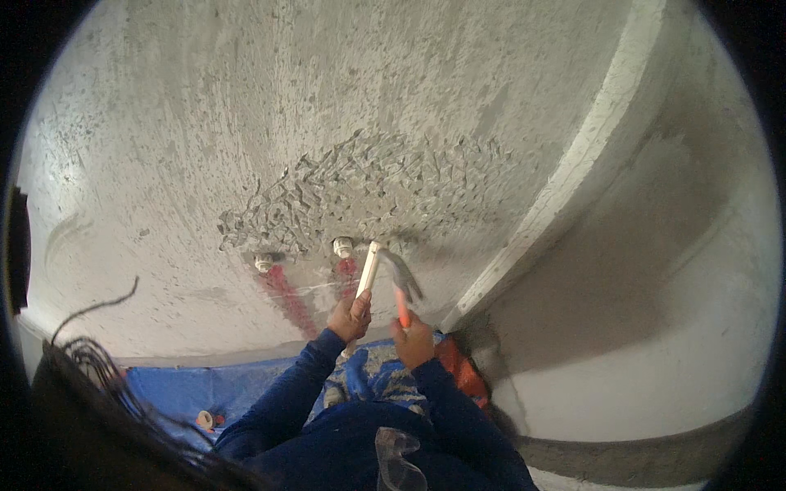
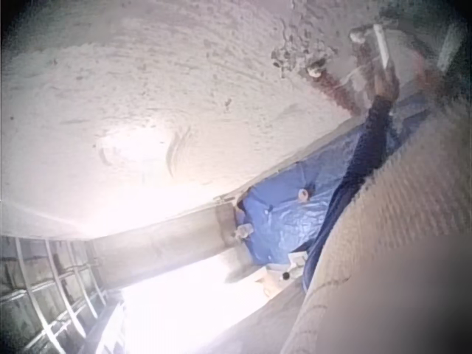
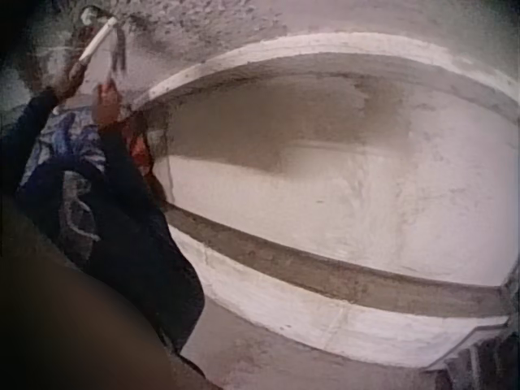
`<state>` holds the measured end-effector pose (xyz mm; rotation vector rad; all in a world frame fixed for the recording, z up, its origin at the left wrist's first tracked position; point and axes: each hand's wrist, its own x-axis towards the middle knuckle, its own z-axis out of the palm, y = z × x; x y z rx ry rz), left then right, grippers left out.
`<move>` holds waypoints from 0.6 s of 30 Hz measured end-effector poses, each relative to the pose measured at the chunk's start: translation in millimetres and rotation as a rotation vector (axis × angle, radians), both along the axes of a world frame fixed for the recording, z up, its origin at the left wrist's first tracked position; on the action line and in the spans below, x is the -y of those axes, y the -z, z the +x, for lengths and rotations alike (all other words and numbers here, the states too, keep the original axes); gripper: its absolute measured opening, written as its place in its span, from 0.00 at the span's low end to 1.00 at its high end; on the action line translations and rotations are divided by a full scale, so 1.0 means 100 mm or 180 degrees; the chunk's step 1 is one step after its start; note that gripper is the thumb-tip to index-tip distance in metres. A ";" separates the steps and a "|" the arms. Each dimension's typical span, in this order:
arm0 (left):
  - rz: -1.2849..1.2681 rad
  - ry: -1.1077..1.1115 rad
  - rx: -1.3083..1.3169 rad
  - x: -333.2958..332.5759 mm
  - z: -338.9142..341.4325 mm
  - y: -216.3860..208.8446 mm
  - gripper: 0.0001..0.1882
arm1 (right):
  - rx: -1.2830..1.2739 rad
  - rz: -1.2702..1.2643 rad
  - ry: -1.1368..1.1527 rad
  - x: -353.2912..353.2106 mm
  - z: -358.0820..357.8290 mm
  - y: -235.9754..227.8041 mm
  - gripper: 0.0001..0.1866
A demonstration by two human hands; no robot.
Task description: The person uses a hammer and a white cylindrical tool to repeatedly strike a concrete wall, creating chips and debris. The person works on multiple spots along the wall, moving the tool and hammer between locations.
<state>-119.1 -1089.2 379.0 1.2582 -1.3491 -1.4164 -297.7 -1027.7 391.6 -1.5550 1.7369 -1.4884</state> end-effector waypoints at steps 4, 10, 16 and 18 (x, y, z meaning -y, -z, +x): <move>-0.0318 -0.0089 0.0370 -0.01 0.00 -0.04 0.35 | 0.0324 0.0554 -0.0546 -0.07 -0.09 -0.14 0.14; 0.0038 -0.0013 -0.0558 -0.04 -0.13 0.00 0.35 | -0.0208 -0.0600 -0.0673 0.01 -0.07 -0.35 0.14; 0.0528 -0.0059 -0.0768 -0.05 -0.17 0.03 0.37 | 0.0875 0.0374 -0.0555 0.00 -0.16 -0.41 0.13; 0.0434 -0.0051 -0.0705 -0.04 -0.19 0.04 0.37 | 0.0878 0.0011 -0.0322 -0.02 -0.19 -0.32 0.14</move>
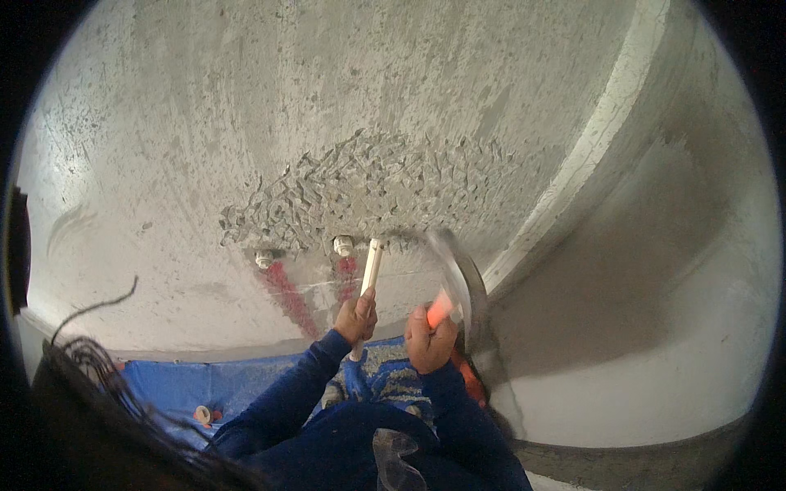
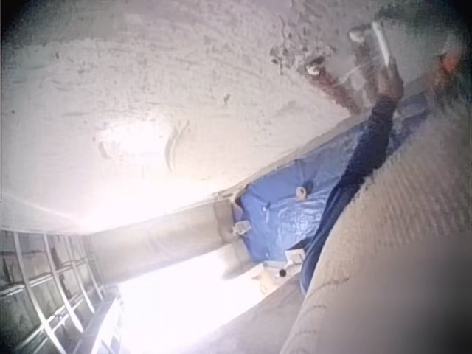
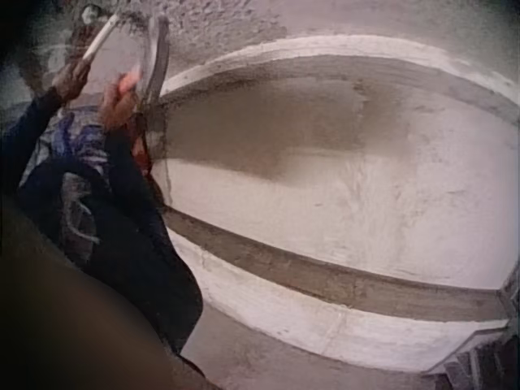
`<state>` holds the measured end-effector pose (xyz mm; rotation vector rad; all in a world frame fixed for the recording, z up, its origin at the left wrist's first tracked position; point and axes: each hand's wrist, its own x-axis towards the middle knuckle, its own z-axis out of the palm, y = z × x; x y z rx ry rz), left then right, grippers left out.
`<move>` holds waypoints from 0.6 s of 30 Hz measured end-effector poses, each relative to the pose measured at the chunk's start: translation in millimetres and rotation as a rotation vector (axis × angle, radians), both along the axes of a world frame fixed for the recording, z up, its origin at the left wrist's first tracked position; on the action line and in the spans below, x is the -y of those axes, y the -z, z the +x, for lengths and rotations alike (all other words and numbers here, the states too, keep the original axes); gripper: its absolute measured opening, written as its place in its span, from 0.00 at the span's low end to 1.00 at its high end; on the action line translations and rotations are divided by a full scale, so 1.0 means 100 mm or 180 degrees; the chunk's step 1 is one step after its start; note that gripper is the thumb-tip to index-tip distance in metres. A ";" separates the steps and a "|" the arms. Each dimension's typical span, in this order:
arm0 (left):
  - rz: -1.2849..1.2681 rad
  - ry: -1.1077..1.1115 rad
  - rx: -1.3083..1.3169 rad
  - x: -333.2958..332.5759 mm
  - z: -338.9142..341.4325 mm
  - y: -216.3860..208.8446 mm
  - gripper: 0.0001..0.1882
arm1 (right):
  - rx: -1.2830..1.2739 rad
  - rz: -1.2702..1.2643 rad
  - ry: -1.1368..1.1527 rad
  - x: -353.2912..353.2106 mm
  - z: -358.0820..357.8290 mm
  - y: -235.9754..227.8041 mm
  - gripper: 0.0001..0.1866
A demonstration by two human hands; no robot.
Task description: The person uses a hammer and a white cylindrical tool to repeatedly strike a concrete wall, creating chips and debris. The person works on multiple spots along the wall, moving the tool and hammer between locations.
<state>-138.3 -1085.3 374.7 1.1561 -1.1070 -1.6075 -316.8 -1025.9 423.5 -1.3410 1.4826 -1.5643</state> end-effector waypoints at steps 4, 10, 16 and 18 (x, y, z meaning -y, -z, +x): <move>0.0149 -0.0001 -0.0122 -0.02 -0.02 0.00 0.37 | -0.0824 0.0152 0.0025 0.17 0.07 0.39 0.16; 0.0177 -0.0043 0.0219 -0.28 0.01 -0.20 0.36 | -0.0831 0.1002 -0.0308 0.13 -0.04 0.52 0.20; 0.0474 -0.0394 -0.0549 -0.36 -0.40 -0.17 0.31 | 0.0152 0.0366 -0.0272 -0.17 -0.18 -0.45 0.20; 0.0104 -0.0549 0.0337 -0.27 -0.37 -0.06 0.32 | 0.0616 -0.0432 -0.0281 -0.14 -0.13 -0.56 0.20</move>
